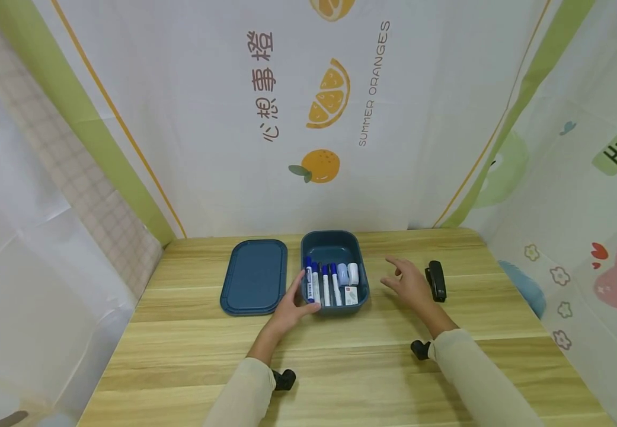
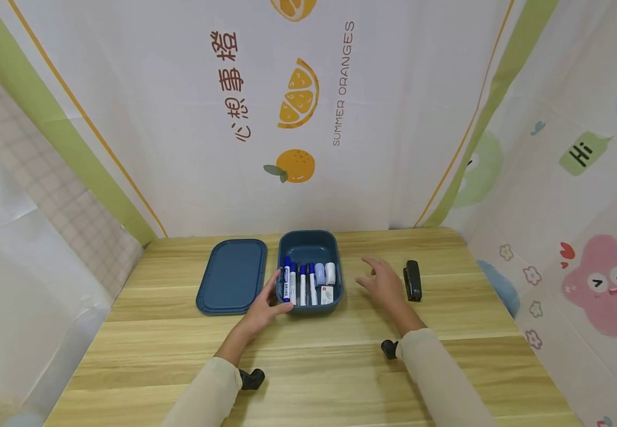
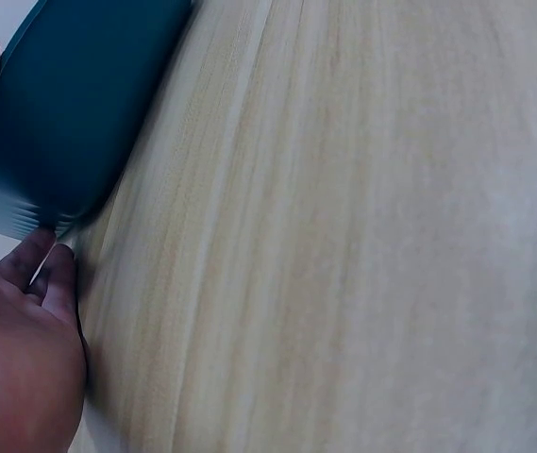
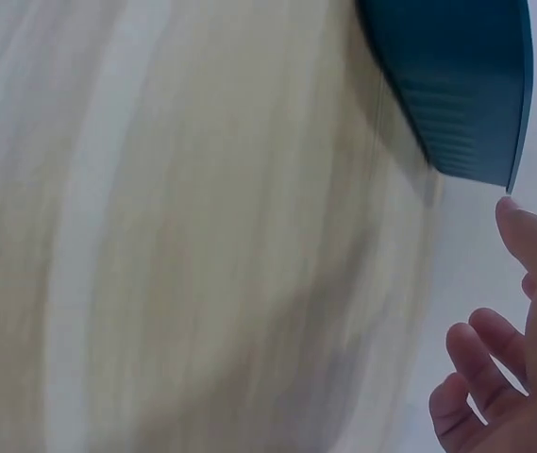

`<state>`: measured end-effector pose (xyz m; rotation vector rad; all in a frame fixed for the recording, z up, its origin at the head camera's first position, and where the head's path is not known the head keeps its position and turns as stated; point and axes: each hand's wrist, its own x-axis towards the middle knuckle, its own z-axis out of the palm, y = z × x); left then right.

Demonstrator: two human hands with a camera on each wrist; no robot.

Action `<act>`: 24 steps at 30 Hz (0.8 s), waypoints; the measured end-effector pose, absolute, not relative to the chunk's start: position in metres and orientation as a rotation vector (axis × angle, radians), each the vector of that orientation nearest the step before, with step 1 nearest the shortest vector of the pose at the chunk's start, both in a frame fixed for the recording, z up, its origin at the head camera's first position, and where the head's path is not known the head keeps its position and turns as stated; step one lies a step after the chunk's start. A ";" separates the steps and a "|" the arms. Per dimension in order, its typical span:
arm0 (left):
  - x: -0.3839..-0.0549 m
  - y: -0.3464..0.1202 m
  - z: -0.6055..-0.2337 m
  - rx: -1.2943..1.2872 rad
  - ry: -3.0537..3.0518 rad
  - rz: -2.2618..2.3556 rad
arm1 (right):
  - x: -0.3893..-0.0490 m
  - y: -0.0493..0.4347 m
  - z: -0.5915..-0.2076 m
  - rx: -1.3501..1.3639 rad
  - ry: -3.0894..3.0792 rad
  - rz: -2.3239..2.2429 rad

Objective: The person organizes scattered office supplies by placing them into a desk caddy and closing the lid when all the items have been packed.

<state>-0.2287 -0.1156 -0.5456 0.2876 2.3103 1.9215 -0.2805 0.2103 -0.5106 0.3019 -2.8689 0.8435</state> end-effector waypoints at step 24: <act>-0.229 -0.115 -0.545 0.289 2.284 1.955 | -0.257 0.253 -0.528 0.122 -2.717 0.789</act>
